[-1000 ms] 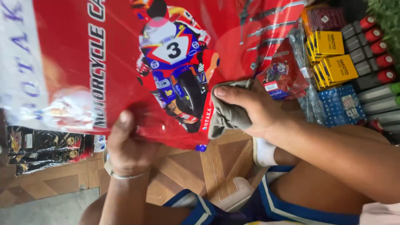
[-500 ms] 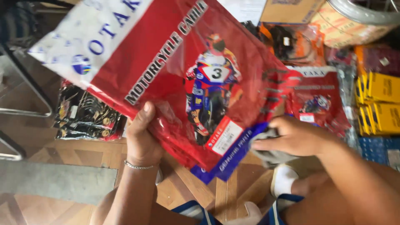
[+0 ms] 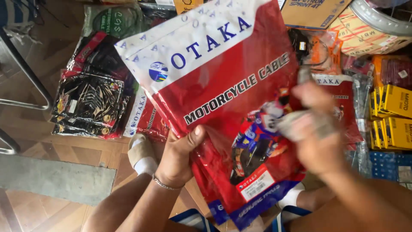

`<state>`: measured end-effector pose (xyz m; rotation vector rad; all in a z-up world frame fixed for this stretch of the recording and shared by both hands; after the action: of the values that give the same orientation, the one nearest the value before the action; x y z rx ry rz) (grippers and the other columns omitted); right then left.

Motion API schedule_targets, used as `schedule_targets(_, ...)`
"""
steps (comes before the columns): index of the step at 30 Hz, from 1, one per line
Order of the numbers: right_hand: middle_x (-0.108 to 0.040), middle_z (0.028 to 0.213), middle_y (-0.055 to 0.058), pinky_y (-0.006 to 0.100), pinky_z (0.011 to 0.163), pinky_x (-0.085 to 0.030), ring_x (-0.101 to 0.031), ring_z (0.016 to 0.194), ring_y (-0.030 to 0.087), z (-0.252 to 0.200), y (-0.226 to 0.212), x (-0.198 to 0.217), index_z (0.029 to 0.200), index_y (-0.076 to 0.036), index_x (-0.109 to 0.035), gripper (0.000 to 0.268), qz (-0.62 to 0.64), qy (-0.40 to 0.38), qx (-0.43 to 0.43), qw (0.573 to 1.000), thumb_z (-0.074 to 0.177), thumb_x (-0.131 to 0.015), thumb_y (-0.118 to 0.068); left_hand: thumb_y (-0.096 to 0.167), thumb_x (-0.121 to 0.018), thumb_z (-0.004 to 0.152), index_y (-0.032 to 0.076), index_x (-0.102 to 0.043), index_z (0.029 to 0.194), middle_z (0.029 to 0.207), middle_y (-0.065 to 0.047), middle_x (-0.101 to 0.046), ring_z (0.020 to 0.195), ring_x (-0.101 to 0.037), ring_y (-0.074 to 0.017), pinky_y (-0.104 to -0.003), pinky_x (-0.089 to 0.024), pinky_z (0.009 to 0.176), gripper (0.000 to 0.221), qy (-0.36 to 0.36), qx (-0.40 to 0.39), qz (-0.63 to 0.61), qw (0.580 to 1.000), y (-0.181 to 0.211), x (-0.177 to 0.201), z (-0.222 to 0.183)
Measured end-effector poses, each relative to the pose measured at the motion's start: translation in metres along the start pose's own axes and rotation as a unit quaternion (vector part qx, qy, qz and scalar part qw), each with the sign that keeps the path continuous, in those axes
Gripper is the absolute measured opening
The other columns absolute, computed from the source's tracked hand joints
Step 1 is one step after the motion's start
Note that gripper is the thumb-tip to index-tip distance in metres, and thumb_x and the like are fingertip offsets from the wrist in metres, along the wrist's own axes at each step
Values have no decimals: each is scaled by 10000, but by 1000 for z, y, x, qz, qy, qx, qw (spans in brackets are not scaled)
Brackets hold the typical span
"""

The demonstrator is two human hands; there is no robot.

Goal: Wiping dust off of plastic packaging containing motorcycle parts using a cloth.

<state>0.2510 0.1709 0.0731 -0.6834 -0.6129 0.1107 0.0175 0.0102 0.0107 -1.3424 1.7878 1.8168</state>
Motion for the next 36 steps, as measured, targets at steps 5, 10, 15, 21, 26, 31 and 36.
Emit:
schedule_targets(5,-303,1635,254,644,1224,-234,-300,1519,455,-60,-33,-72,1530,-52,-399,733,-112,-217,95,965,950,-605,-450,98,-745,1033,25,-630,1267,1035,-70,-683,898,-665,-183,-364,-562,780,271,-21,-31,14,999,-14,28,7)
schedule_targets(10,-410,1555,221,670,1105,-251,-344,1446,458,-83,-71,-82,1477,-73,-496,795,-46,-376,216,900,894,-618,-599,138,-695,1003,44,-608,1258,1050,-110,-719,921,-717,-232,-416,-602,807,285,-40,-3,-37,999,-14,18,8)
schedule_targets(15,-430,1600,190,608,1219,-259,-385,1511,394,-53,-56,-70,1501,-41,-475,707,-69,-315,218,921,974,-652,-478,149,-698,949,40,-578,1330,1175,-96,-710,1043,-711,-207,-400,-590,921,414,-69,90,-28,993,-47,-7,-2)
schedule_targets(21,-381,1623,230,591,1229,-227,-362,1527,380,7,5,-13,1540,-12,-404,752,-228,-121,93,962,940,-670,-379,213,-780,914,44,-573,1430,1230,-104,-708,1068,-674,-191,-387,-559,935,581,-190,209,64,957,-73,-16,-20)
schedule_targets(26,-338,1722,211,507,1300,-293,-345,1588,365,11,25,11,1636,-60,-355,636,-206,-38,38,977,1085,-593,-269,251,-837,894,-20,-594,1445,1278,-128,-725,1161,-669,-169,-348,-524,1054,661,-257,216,160,928,-81,-9,-23)
schedule_targets(31,-353,1635,220,569,1269,-295,-355,1547,414,-6,-35,-23,1539,-13,-385,698,-191,-59,117,973,973,-642,-328,218,-810,866,60,-593,1412,1279,-60,-715,1160,-665,-135,-312,-518,1052,609,-285,262,177,905,-79,-31,-29)
schedule_targets(36,-499,1524,174,567,1220,-298,-446,1468,374,-58,-72,-58,1454,-62,-533,574,-76,-192,218,954,973,-627,-360,72,-742,954,0,-648,1326,1267,-72,-700,1169,-653,-165,-338,-546,1043,391,-358,194,256,877,-133,28,-36)
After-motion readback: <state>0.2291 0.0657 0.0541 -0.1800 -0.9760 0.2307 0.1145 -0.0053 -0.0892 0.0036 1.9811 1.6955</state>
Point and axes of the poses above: each hand's wrist, its own z-axis towards the middle knuckle, its own x-axis out of the back of the hand, y = z × x, the point moved 5 cm from there along z, towards the middle knuckle
